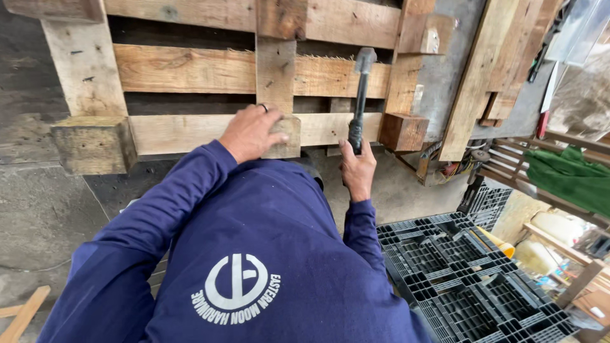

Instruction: The person repairs a wooden pallet by hammering nails into the wooden blocks and slats to secure them.

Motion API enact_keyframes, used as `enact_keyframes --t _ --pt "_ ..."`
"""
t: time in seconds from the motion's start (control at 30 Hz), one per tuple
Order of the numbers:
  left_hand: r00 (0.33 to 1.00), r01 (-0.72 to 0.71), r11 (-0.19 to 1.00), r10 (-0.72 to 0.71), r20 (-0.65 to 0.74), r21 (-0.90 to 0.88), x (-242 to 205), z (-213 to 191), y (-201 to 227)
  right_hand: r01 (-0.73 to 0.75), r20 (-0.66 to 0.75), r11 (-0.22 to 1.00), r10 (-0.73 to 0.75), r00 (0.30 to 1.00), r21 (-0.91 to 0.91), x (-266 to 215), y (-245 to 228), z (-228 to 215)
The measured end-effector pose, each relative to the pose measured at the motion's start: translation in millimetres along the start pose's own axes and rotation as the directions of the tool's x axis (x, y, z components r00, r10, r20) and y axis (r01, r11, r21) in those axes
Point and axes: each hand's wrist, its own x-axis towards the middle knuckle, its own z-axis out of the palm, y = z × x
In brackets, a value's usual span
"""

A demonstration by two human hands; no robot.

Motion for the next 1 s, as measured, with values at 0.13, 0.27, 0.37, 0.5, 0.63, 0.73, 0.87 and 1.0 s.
enact_keyframes --t 0.13,0.27,0.37,0.5,0.63,0.73,0.87,1.0 --pt "0.973 -0.056 0.989 0.084 -0.213 0.138 -6.6 34.6 18.4 0.212 0.082 0.935 -0.197 0.977 -0.283 37.7 39.5 11.2" --pt "0.893 -0.065 0.989 0.115 -0.435 0.129 -31.0 18.7 52.3 0.273 0.243 0.898 -0.195 0.950 -0.346 62.1 56.7 20.9" --pt "0.864 -0.216 0.972 0.146 -0.481 -0.092 -67.4 6.3 128.2 0.223 0.338 0.895 -0.087 0.937 -0.387 71.3 49.3 10.7" --pt "0.741 -0.629 0.396 0.564 -0.364 -0.669 -110.7 2.4 237.8 0.280 0.416 0.887 -0.112 0.902 -0.369 79.5 38.1 6.5" --pt "0.547 -0.721 0.278 0.791 -0.274 -0.635 -108.9 35.7 305.9 0.320 0.495 0.919 -0.172 0.851 -0.230 82.5 42.1 0.0" --pt "0.469 -0.752 0.233 0.846 -0.253 -0.616 -95.5 67.5 346.6 0.408 0.546 0.907 -0.290 0.786 -0.106 87.8 45.2 -5.3" --pt "0.559 -0.674 0.330 0.813 -0.164 -0.661 -96.0 85.7 356.4 0.363 0.567 0.926 -0.246 0.786 -0.101 96.3 50.8 -3.9" --pt "0.478 -0.754 0.327 0.868 -0.135 -0.570 -104.4 63.1 310.6 0.400 0.567 0.916 -0.311 0.763 -0.036 106.4 53.9 -1.7"
